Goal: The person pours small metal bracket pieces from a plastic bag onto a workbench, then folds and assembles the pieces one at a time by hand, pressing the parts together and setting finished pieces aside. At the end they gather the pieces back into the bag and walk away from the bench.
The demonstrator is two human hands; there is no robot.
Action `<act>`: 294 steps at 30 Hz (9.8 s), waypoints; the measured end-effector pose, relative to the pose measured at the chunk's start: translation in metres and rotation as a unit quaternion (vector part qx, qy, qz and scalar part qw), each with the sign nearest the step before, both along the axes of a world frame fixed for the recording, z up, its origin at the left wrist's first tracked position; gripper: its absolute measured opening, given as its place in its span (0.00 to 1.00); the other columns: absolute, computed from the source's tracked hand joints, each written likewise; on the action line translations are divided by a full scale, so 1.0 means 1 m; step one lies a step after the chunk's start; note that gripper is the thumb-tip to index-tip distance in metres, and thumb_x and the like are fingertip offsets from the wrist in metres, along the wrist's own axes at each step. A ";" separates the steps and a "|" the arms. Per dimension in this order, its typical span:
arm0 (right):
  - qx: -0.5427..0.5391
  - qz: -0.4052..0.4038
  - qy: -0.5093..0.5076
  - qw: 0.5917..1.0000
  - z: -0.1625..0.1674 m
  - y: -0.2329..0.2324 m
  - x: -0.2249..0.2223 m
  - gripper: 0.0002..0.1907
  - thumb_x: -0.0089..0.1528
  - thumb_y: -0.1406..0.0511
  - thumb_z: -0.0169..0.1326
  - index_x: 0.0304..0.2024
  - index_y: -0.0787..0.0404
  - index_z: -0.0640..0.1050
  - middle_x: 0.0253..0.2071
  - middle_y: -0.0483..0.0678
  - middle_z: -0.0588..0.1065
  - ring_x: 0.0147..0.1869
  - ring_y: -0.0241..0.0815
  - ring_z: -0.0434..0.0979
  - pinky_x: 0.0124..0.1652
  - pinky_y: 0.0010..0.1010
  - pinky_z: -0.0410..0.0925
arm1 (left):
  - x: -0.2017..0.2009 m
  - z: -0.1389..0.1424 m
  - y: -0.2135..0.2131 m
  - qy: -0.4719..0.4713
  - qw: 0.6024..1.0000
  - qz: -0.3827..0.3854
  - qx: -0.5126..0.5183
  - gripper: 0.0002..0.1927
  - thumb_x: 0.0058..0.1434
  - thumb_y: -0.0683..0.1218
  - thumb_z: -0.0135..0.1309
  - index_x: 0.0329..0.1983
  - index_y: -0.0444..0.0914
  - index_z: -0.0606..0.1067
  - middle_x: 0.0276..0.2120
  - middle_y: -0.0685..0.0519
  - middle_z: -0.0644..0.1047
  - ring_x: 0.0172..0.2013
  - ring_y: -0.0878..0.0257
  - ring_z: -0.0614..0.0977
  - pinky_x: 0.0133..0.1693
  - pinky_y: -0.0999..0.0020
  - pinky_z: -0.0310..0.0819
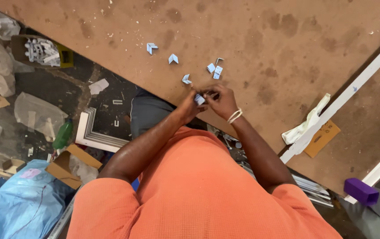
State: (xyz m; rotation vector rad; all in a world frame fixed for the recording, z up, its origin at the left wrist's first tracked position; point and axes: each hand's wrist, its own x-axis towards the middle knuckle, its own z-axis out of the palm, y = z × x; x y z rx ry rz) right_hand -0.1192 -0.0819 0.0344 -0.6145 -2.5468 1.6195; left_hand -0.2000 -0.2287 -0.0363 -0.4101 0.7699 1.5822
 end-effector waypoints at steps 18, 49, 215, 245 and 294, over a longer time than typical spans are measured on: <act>0.060 -0.189 0.029 0.980 -0.006 0.051 -0.022 0.13 0.58 0.73 0.63 0.46 0.60 0.80 0.36 0.50 0.80 0.40 0.50 0.84 0.42 0.36 0.76 | 0.008 -0.006 -0.004 0.014 0.998 -0.014 -0.065 0.32 0.67 0.72 0.40 0.45 0.40 0.71 0.34 0.52 0.74 0.32 0.60 0.78 0.34 0.66 0.73; -0.110 -0.074 -0.054 0.990 -0.050 0.044 0.019 0.08 0.66 0.66 0.63 0.45 0.62 0.80 0.42 0.49 0.81 0.44 0.36 0.80 0.47 0.29 0.73 | 0.011 -0.004 -0.018 0.154 0.982 -0.069 -0.088 0.17 0.72 0.59 0.50 0.39 0.40 0.71 0.29 0.57 0.71 0.25 0.68 0.74 0.26 0.73 0.69; 0.052 -0.390 -0.047 0.918 0.039 -0.177 -0.022 0.28 0.50 0.61 0.70 0.51 0.62 0.80 0.51 0.56 0.80 0.55 0.53 0.82 0.54 0.40 0.73 | -0.151 0.060 -0.077 0.156 0.862 -0.473 0.100 0.29 0.70 0.53 0.46 0.71 0.42 0.55 0.49 0.41 0.75 0.52 0.51 0.81 0.56 0.55 0.76; -0.406 -0.644 0.311 0.569 -0.006 0.058 0.363 0.19 0.70 0.52 0.48 0.47 0.60 0.77 0.34 0.46 0.78 0.36 0.36 0.81 0.36 0.28 0.74 | 0.062 0.087 0.108 0.374 0.757 -0.536 -0.001 0.22 0.71 0.52 0.47 0.62 0.36 0.70 0.49 0.47 0.79 0.49 0.57 0.83 0.50 0.63 0.76; -0.175 -0.542 0.074 0.819 -0.012 0.199 0.421 0.22 0.57 0.64 0.62 0.54 0.58 0.78 0.45 0.41 0.76 0.46 0.34 0.75 0.45 0.29 0.71 | 0.102 0.005 0.301 0.803 0.467 -0.333 0.160 0.17 0.52 0.41 0.63 0.45 0.33 0.74 0.31 0.42 0.76 0.27 0.48 0.79 0.34 0.57 0.76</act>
